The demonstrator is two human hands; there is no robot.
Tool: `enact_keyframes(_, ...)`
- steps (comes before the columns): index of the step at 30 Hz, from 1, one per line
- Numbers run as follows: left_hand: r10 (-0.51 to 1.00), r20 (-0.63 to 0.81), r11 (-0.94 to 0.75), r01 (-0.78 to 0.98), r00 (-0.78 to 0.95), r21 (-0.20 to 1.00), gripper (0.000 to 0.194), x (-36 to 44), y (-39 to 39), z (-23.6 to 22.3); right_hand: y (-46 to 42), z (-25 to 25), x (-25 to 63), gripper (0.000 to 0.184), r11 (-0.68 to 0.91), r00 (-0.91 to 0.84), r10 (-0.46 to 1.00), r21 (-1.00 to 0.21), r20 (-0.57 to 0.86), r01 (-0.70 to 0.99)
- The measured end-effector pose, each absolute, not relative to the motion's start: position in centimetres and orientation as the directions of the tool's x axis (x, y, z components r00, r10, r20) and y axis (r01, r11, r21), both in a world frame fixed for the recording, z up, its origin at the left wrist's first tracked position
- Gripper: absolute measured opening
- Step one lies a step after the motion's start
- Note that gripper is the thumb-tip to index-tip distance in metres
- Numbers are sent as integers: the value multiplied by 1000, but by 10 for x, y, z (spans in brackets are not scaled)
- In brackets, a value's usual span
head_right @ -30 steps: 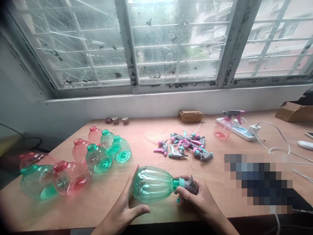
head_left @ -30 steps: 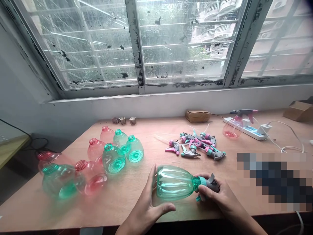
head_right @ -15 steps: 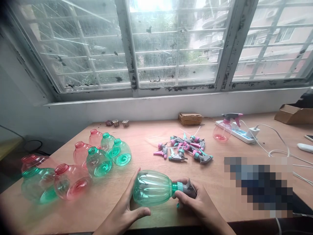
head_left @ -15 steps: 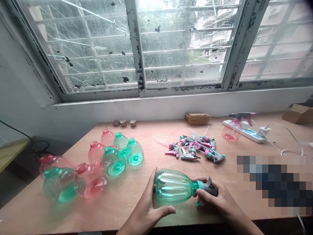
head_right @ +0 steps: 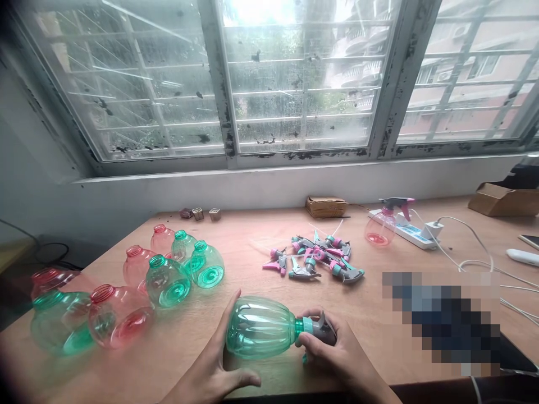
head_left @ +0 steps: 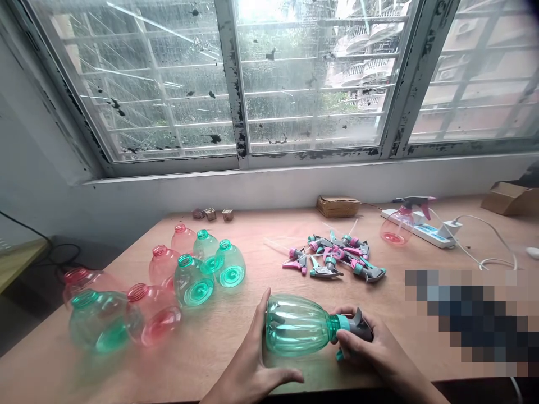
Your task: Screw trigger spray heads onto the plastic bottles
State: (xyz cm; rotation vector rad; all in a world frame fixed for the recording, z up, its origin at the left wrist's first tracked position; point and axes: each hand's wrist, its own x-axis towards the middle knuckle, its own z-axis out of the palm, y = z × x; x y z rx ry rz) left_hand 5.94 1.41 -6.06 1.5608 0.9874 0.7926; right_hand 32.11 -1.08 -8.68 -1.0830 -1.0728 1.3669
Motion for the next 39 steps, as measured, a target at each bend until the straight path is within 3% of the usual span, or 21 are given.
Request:
enact_keyframes(4,903,-55,-40,210,427,977,110,58,14,-61,-11,-85,320,46,-88,-51,996,-970,-78,-226)
enact_keyframes(11,894,31,-126,185,447,975,102,58,17,-65,-10,-84,322,44,-58,-56,997,-985,-50,-162)
enact_keyframes(16,887,-52,-57,221,458,974,119,58,12,-58,-10,-83,322,44,-54,-73,996,-990,-44,-133)
enact_keyframes(22,886,-8,-96,200,464,975,96,57,15,-61,-9,-84,322,46,-63,-58,997,-984,-54,-167)
enact_keyframes(25,883,32,-127,172,469,977,98,56,16,-65,-8,-86,323,46,-56,-54,997,-983,-47,-175)
enact_keyframes(31,879,-40,-51,178,475,983,120,56,12,-63,-10,-85,322,49,-73,-39,997,-977,-67,-198)
enact_keyframes(39,878,72,-184,196,472,963,94,54,17,-72,-8,-85,321,50,-76,-31,997,-964,-70,-256)
